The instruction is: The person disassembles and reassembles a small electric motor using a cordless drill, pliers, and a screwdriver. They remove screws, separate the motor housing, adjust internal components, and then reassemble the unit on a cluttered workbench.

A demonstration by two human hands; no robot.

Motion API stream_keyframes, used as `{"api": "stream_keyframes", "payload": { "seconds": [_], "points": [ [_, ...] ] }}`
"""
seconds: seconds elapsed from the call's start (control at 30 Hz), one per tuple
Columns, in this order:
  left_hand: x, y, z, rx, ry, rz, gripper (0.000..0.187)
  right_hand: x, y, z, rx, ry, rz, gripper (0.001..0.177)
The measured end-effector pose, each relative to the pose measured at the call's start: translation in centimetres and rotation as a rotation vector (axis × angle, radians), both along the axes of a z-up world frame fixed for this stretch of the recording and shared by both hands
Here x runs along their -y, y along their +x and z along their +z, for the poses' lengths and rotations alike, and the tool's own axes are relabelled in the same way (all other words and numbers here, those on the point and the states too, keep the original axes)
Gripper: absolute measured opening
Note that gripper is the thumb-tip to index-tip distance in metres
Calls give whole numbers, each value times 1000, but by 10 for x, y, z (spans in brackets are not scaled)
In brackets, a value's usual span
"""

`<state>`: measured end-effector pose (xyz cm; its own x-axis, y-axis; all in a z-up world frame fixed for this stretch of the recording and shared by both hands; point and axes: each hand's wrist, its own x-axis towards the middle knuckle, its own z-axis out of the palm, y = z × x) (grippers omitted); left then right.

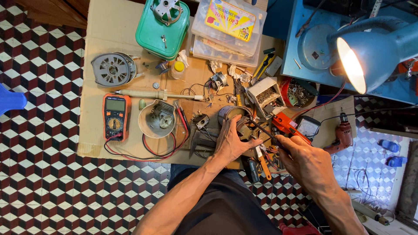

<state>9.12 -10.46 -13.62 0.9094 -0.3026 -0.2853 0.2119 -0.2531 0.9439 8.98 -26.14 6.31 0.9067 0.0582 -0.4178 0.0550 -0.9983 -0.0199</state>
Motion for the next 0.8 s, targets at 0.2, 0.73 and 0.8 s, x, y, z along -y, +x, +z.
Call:
{"api": "stream_keyframes", "payload": {
  "seconds": [0.2, 0.73, 0.8],
  "points": [
    [0, 0, -1, -15, 9, -6, 119, 0, 5, 3, -43, -17, 11, 35],
    [0, 0, 3, 58, -50, -3, 112, -5, 13, 11, -62, 27, 7, 40],
    [0, -1, 4, 63, -37, -13, 106, -4, 13, 10, -77, 1, 24, 40]
  ]
}}
